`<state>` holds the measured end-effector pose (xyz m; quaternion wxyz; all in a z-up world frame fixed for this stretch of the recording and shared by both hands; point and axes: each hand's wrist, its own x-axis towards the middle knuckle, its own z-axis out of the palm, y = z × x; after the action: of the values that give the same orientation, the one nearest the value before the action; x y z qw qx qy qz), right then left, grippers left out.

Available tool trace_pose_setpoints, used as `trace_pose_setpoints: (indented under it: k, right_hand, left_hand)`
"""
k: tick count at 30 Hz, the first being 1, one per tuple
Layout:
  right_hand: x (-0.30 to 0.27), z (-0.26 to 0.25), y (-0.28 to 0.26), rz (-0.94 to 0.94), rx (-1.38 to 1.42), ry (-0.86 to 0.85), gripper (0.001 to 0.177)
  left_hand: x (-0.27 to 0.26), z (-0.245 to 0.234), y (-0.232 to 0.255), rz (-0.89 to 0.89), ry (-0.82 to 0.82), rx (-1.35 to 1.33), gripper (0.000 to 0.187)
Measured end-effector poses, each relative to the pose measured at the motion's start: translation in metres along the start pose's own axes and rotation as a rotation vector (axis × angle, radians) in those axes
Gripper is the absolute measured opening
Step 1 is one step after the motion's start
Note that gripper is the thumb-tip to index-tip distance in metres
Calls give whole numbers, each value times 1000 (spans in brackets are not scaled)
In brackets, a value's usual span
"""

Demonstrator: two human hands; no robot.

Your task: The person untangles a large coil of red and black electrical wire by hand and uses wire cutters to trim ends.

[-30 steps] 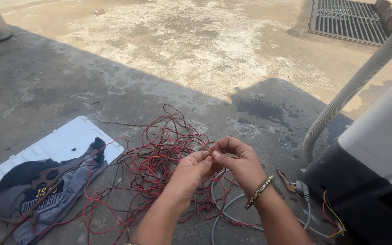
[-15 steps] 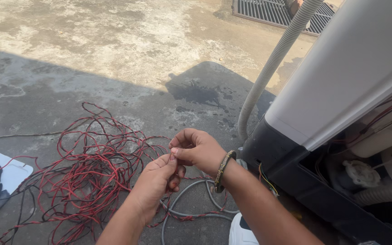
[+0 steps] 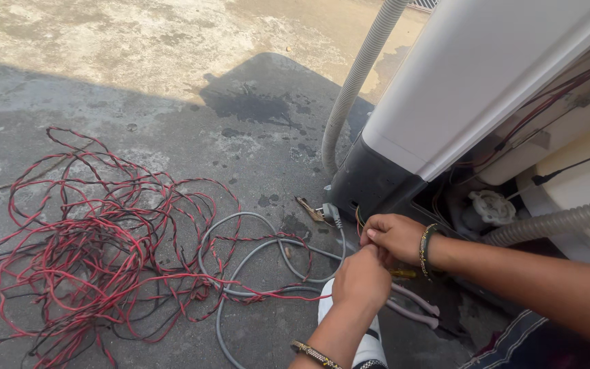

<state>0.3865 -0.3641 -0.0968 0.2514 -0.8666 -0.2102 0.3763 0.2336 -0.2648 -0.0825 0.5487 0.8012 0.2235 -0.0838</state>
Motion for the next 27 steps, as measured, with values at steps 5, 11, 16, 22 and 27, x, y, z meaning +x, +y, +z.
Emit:
trace_pose_setpoints:
  k: [5,11,16,22,27]
  right_hand:
    - [-19,21,83,226,-412,-183,32]
    - [-38,36,97,303,-975,-180,74]
    - [-34,51,133,202,-960,-142,70]
    - [-29,56,145,14,-1127,-292,94]
    - [-32,56,70,-100,-1082,-145,75]
  left_hand:
    - [-7,24,-7,-70,-27,109,27]
    - [3,-9,-34,-9,141,5,24]
    - [-9,-50,-30,-57,154,-66,30]
    - [-35,-103,-15,-96,270,184,28]
    - [-38,-153,-27,-51,453,263,25]
